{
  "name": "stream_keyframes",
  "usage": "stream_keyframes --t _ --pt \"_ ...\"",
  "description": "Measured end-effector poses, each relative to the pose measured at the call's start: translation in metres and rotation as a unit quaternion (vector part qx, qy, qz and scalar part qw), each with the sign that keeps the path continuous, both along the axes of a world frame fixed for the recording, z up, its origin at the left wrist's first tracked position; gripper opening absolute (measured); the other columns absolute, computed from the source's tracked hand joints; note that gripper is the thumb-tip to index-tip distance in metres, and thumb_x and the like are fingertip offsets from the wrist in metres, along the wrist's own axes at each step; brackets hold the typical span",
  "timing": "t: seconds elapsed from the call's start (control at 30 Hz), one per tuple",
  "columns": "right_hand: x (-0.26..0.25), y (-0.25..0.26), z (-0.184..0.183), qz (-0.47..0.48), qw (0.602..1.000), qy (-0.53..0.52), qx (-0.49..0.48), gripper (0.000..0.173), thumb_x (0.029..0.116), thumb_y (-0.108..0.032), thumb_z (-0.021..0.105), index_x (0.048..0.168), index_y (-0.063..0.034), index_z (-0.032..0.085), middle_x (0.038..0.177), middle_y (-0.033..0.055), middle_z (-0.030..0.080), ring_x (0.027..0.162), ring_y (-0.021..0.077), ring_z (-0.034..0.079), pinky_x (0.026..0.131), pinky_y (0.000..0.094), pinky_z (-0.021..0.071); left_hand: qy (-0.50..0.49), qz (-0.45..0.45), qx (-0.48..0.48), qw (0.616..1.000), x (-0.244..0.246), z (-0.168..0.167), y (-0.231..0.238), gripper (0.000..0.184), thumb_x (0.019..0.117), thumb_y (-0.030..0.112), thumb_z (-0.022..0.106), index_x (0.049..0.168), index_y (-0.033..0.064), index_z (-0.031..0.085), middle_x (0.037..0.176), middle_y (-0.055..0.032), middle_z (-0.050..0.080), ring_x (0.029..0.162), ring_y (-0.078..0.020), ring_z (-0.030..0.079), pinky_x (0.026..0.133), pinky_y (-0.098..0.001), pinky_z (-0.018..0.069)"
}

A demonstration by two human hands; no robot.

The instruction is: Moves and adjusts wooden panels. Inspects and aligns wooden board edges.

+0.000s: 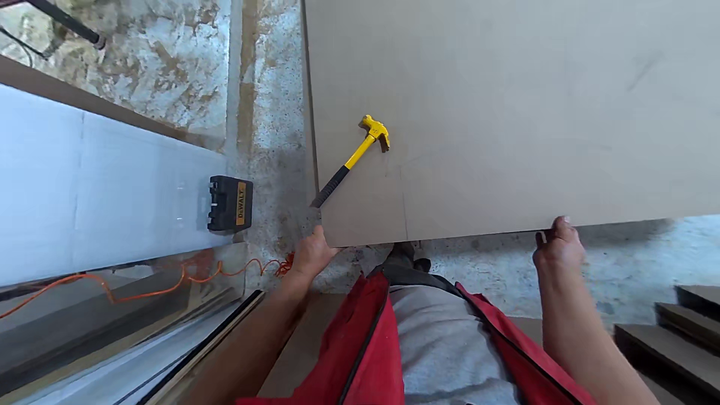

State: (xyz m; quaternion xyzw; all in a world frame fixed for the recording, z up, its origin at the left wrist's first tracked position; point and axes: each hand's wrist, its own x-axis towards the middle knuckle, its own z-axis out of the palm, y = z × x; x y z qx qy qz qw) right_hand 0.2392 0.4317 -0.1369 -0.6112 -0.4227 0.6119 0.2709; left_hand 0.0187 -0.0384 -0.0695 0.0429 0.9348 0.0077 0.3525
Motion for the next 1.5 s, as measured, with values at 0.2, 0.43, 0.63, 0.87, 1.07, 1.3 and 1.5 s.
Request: stream_keyframes --t 0.2,0.43,0.63,0.87,1.07,1.3,1.5 --pt "-0.009 0.004 -0.004 -0.008 1.000 -0.017 0.006 0.045 0.1011 -0.041 0.064 0.132 -0.0096 0.054 0.118 0.0054 0.066 0.108 0.0155 0.066 0.095 0.0367 0.0560 -0.019 -0.010 -0.006 1.000 -0.018 -0.007 -0.001 0.082 0.0750 0.055 0.088 0.128 0.0009 0.057 0.100 -0.0219 0.072 0.099 -0.0413 0.071 0.089 -0.0624 0.0558" --pt "-0.007 -0.001 -0.001 -0.010 1.000 0.011 -0.007 0.045 0.1016 -0.041 0.064 0.133 -0.0102 0.054 0.120 0.0063 0.066 0.111 0.0165 0.066 0.096 0.0382 0.0564 0.017 0.003 0.000 1.000 -0.002 -0.012 -0.005 0.079 0.0785 0.055 0.085 0.128 0.0016 0.057 0.098 -0.0230 0.072 0.097 -0.0430 0.071 0.085 -0.0640 0.0563" --pt "-0.002 0.005 -0.005 -0.046 0.996 0.075 -0.028 0.043 0.1020 -0.036 0.064 0.133 -0.0087 0.052 0.120 0.0083 0.066 0.111 0.0183 0.067 0.095 0.0386 0.0572 0.033 -0.018 0.014 0.999 0.005 -0.017 -0.008 0.069 0.0849 0.053 0.081 0.123 -0.0004 0.058 0.096 -0.0220 0.072 0.096 -0.0411 0.072 0.087 -0.0612 0.0565" --pt "-0.009 0.002 0.000 -0.007 1.000 -0.011 0.003 0.046 0.1026 -0.043 0.061 0.130 -0.0060 0.057 0.119 0.0098 0.066 0.108 0.0191 0.067 0.093 0.0402 0.0571 0.039 -0.014 0.084 0.996 -0.006 -0.016 -0.011 0.068 0.0777 0.046 0.089 0.119 0.0001 0.062 0.093 -0.0210 0.072 0.093 -0.0408 0.071 0.087 -0.0655 0.0547" --pt "0.000 0.010 -0.006 -0.003 1.000 0.018 -0.014 0.042 0.1000 -0.039 0.067 0.123 -0.0053 0.061 0.112 0.0093 0.068 0.100 0.0175 0.069 0.089 0.0377 0.0589 0.000 -0.044 0.032 0.999 -0.006 0.000 0.003 0.071 0.0817 0.046 0.086 0.128 0.0001 0.059 0.106 -0.0223 0.072 0.105 -0.0409 0.070 0.096 -0.0639 0.0526" --pt "0.079 -0.055 0.003 0.034 0.998 0.019 -0.052 0.041 0.1052 -0.033 0.059 0.137 -0.0064 0.058 0.119 0.0083 0.073 0.102 0.0176 0.070 0.088 0.0386 0.0572 0.208 -0.131 0.128 0.961 -0.059 0.061 0.041 0.057 0.1012 0.043 0.063 0.136 -0.0016 0.060 0.126 -0.0271 0.066 0.119 -0.0447 0.063 0.103 -0.0662 0.0459" --pt "0.097 -0.174 0.003 0.025 0.992 0.022 -0.119 0.033 0.1078 -0.031 0.055 0.124 -0.0045 0.065 0.102 0.0085 0.076 0.092 0.0189 0.073 0.087 0.0398 0.0586 0.193 -0.259 0.042 0.945 -0.099 0.000 0.103 0.053 0.1074 0.036 0.050 0.147 0.0012 0.050 0.133 -0.0265 0.063 0.123 -0.0436 0.062 0.102 -0.0628 0.0494"
